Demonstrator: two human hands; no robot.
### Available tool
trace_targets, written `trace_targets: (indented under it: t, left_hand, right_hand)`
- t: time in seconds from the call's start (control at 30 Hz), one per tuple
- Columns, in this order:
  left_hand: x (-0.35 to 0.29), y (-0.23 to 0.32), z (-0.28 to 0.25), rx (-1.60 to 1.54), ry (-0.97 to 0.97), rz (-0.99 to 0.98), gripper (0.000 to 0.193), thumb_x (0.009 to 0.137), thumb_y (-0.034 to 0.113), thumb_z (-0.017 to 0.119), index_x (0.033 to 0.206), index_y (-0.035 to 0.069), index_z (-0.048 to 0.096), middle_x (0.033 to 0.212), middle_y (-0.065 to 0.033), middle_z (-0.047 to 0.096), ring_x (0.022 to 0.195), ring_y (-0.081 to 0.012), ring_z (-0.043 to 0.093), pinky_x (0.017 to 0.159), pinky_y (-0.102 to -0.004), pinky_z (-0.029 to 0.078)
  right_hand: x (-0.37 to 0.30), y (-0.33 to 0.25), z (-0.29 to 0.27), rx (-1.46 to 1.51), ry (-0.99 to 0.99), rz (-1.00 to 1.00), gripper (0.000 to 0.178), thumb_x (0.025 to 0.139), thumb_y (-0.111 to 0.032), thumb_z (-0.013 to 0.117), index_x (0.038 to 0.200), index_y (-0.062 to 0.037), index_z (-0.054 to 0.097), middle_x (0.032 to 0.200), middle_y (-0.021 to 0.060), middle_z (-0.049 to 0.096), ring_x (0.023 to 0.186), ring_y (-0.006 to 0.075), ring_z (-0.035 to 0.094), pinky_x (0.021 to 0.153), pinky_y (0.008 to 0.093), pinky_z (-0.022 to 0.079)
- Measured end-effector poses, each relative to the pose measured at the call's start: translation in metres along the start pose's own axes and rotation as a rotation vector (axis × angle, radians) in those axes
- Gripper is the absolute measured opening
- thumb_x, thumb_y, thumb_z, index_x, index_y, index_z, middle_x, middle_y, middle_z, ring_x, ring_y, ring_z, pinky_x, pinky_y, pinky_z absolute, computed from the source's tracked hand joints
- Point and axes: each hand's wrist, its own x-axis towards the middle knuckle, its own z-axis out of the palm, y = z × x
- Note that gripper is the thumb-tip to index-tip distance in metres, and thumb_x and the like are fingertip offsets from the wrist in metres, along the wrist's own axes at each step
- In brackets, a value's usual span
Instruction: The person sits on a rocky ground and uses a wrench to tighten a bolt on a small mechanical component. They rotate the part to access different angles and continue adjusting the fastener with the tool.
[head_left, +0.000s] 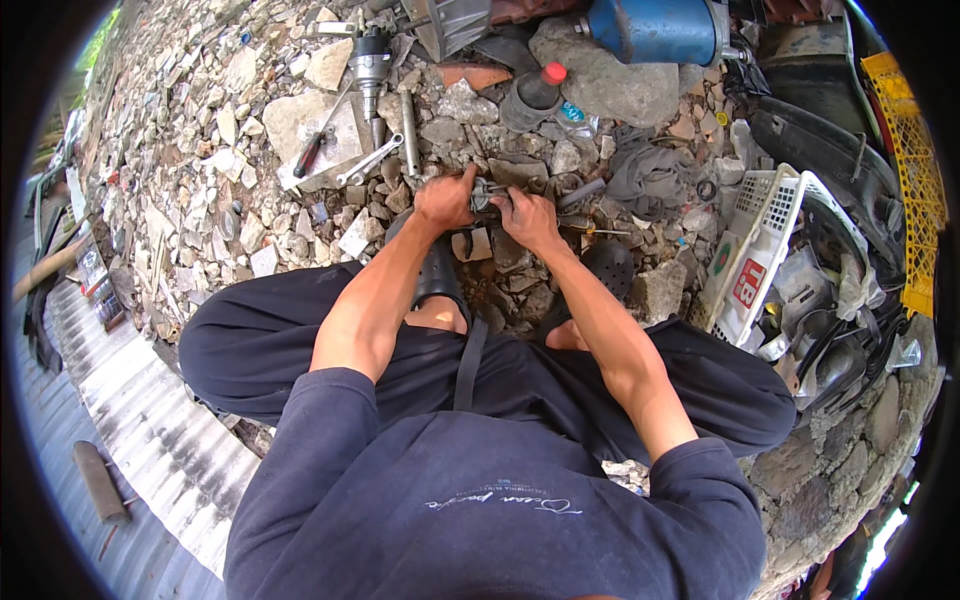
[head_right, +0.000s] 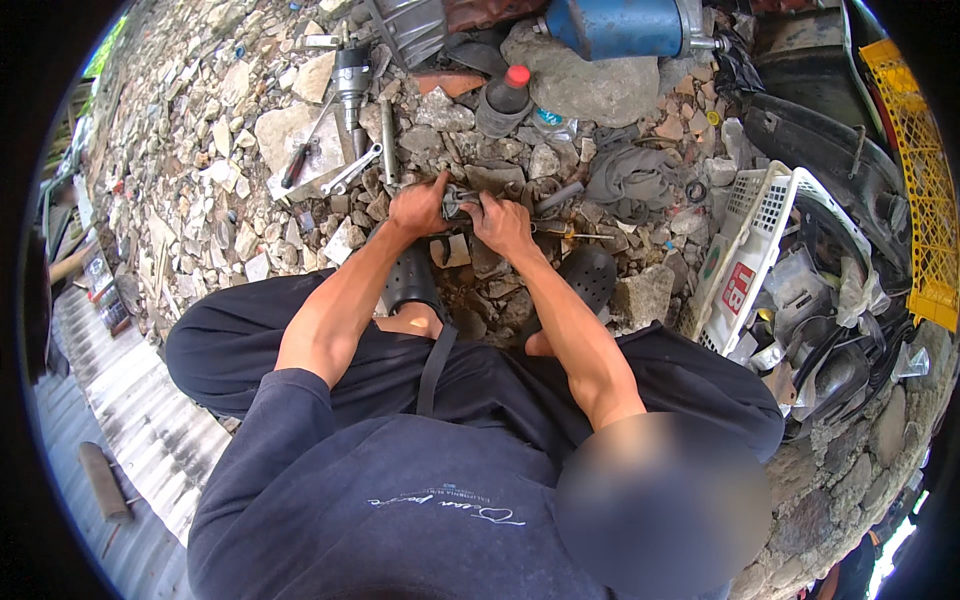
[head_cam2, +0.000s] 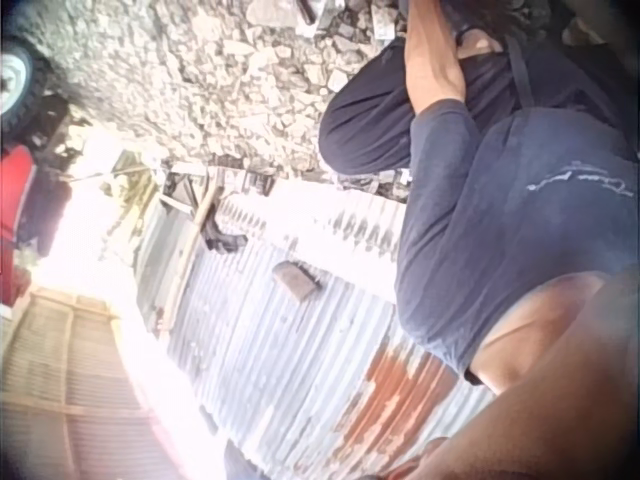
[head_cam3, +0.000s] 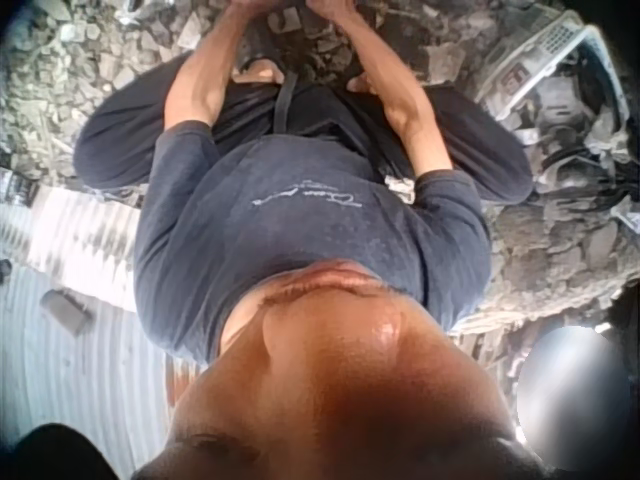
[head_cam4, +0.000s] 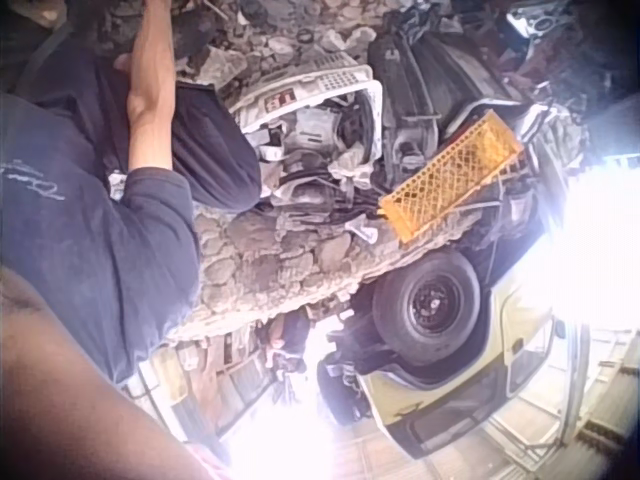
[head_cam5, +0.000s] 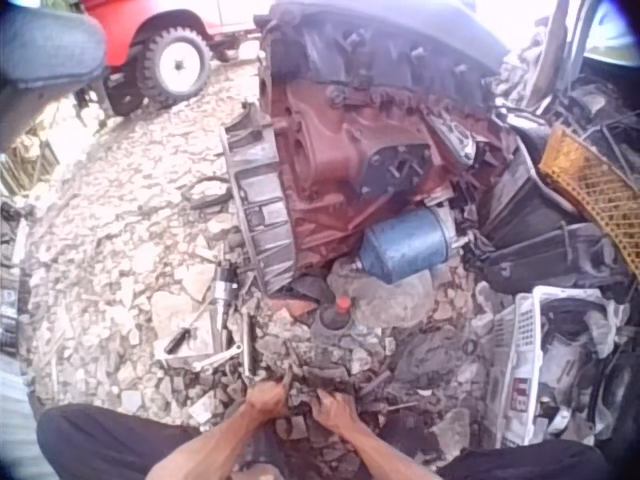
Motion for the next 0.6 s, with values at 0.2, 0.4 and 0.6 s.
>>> trace_targets:
  t: [0.2,0.4,0.6]
  left_hand:
    - [0.001,0.0,-0.012,0.047,-0.028,0.04,0.08,0.069,0.052,0.078,0.122,0.005,0.041,0.085,-0.0219,0.069,0.081,-0.0398,0.068,0.073,-0.0494,0.055]
    - [0.002,0.007,-0.003,0.043,-0.024,0.047,0.097,0.068,0.069,0.071,0.13,0.001,0.04,0.084,-0.0242,0.068,0.079,-0.0424,0.067,0.071,-0.049,0.055]
    - [-0.004,0.016,0.007,0.008,0.198,0.13,0.081,0.072,0.048,0.076,0.128,0.002,0.041,0.088,-0.0232,0.068,0.088,-0.0407,0.067,0.079,-0.0481,0.054]
  right_hand:
    - [-0.006,-0.014,0.0,-0.027,0.053,0.096,0.043,0.093,-0.043,0.058,0.095,-0.0003,0.065,0.063,0.0232,0.063,0.061,0.0425,0.063,0.054,0.0507,0.05]
    - [0.004,-0.009,-0.048,-0.02,-0.101,0.011,0.05,0.088,-0.054,0.061,0.077,-0.0047,0.061,0.063,0.0174,0.063,0.065,0.04,0.064,0.056,0.0483,0.049]
    - [-0.003,-0.007,-0.069,-0.096,-0.043,-0.017,0.054,0.083,-0.058,0.065,0.078,-0.0042,0.063,0.062,0.0173,0.063,0.062,0.0388,0.064,0.053,0.0466,0.048]
